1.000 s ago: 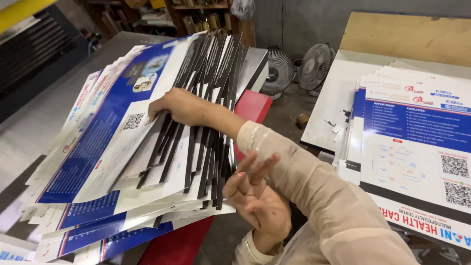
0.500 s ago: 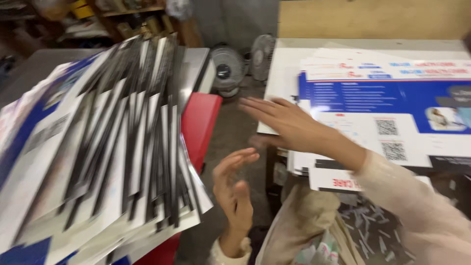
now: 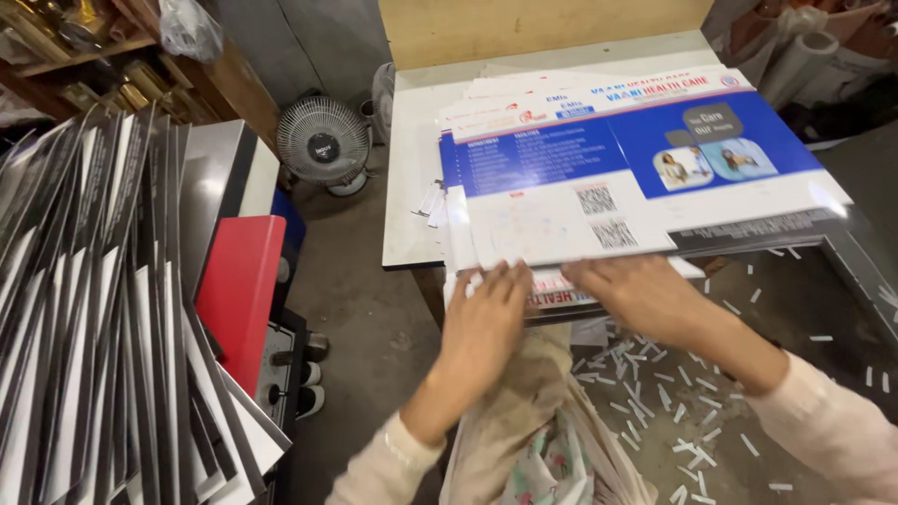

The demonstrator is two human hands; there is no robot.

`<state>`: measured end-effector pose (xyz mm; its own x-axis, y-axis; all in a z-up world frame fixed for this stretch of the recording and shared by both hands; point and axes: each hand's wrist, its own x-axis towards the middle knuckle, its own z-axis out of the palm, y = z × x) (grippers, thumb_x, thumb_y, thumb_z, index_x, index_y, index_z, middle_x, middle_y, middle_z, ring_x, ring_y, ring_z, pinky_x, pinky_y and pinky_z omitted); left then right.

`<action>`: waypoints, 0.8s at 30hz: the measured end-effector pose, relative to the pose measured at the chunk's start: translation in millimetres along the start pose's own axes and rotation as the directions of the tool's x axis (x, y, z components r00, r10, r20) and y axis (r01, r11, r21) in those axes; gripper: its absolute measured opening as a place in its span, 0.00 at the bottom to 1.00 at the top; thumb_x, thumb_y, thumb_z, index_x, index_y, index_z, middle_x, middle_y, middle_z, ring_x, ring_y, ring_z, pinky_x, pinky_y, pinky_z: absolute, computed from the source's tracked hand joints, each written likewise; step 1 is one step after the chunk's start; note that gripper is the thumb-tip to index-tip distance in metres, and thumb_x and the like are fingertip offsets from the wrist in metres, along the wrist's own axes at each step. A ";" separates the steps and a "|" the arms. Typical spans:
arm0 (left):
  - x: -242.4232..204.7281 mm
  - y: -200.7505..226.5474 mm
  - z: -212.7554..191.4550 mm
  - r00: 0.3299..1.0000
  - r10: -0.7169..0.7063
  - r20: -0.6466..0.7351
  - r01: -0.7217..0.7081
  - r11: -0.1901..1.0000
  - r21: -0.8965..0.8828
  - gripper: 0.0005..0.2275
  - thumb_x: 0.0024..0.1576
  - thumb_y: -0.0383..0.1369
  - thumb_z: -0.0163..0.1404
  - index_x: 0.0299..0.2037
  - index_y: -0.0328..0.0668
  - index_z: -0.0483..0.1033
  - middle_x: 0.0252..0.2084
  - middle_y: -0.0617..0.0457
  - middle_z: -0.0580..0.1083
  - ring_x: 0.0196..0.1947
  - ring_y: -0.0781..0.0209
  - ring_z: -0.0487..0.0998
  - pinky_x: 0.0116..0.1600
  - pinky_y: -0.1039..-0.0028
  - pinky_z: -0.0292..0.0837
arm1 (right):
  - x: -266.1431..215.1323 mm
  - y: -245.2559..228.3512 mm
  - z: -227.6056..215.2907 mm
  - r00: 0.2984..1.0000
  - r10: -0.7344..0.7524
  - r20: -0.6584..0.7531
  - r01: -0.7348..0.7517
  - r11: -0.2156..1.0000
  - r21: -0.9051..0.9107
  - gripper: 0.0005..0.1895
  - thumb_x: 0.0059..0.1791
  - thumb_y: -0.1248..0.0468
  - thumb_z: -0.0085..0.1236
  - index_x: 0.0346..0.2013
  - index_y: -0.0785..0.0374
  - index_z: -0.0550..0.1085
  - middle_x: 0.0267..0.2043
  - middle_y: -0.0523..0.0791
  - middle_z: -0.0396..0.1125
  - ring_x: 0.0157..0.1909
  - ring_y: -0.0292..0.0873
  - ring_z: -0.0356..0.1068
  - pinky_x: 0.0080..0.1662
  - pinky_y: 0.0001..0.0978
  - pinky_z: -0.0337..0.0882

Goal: The person assembles printed brochures by inserting a folded white sheet into a printed cover. They pick up a cover, place the insert inside, fold the cover shut, and stack the finished unit on a growing pile. The process is repeated continuously throughout the clip.

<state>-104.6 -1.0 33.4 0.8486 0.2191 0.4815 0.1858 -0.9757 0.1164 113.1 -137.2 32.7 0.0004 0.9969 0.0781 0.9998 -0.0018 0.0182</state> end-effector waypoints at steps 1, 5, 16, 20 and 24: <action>14.3 -5.6 3.6 1.000 -0.010 0.004 0.010 0.999 0.048 0.18 0.56 0.34 0.55 0.54 0.34 0.73 0.60 0.43 0.75 0.62 0.51 0.74 0.65 0.55 0.63 | 6.3 1.5 -4.5 0.999 0.047 0.000 -0.047 0.998 -0.033 0.24 0.49 0.64 0.48 0.61 0.56 0.71 0.58 0.44 0.71 0.60 0.47 0.71 0.57 0.45 0.70; 50.2 -15.1 19.6 0.935 -0.079 0.345 0.061 0.996 0.062 0.08 0.56 0.26 0.50 0.45 0.37 0.76 0.51 0.47 0.79 0.54 0.52 0.79 0.56 0.59 0.69 | 24.3 2.5 -1.9 0.985 -0.018 -0.174 0.019 1.000 0.002 0.21 0.50 0.62 0.48 0.58 0.61 0.71 0.59 0.47 0.71 0.58 0.45 0.72 0.52 0.39 0.74; 21.9 7.8 33.5 0.830 -0.222 -0.511 0.073 0.953 -0.295 0.33 0.57 0.34 0.58 0.67 0.24 0.55 0.72 0.22 0.49 0.74 0.31 0.48 0.70 0.45 0.46 | 15.9 41.0 29.8 0.692 0.373 -0.618 -0.305 0.927 0.218 0.21 0.55 0.72 0.55 0.64 0.62 0.74 0.47 0.50 0.76 0.39 0.48 0.74 0.41 0.40 0.74; 61.5 41.2 36.9 0.958 -0.227 -0.176 0.145 0.911 -0.386 0.32 0.56 0.27 0.53 0.69 0.18 0.55 0.76 0.19 0.48 0.70 0.31 0.55 0.70 0.47 0.53 | 49.7 18.3 -13.4 0.374 0.751 -0.544 0.413 0.390 0.823 0.13 0.61 0.70 0.54 0.61 0.65 0.73 0.51 0.47 0.73 0.51 0.42 0.70 0.55 0.34 0.71; 100.2 55.2 13.2 0.917 0.050 -0.395 -0.031 0.998 0.054 0.27 0.62 0.24 0.50 0.72 0.31 0.57 0.78 0.36 0.51 0.80 0.38 0.51 0.77 0.48 0.53 | 38.4 -15.7 -76.3 0.470 0.752 -0.463 0.858 -0.267 0.438 0.10 0.66 0.66 0.47 0.61 0.65 0.68 0.58 0.49 0.69 0.61 0.44 0.71 0.66 0.39 0.71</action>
<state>-2.8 -33.0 76.6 0.5917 0.1559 0.7909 0.1860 -0.9811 0.0543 96.0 -104.9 111.5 0.7435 0.4309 0.5115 -0.2587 0.8905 -0.3742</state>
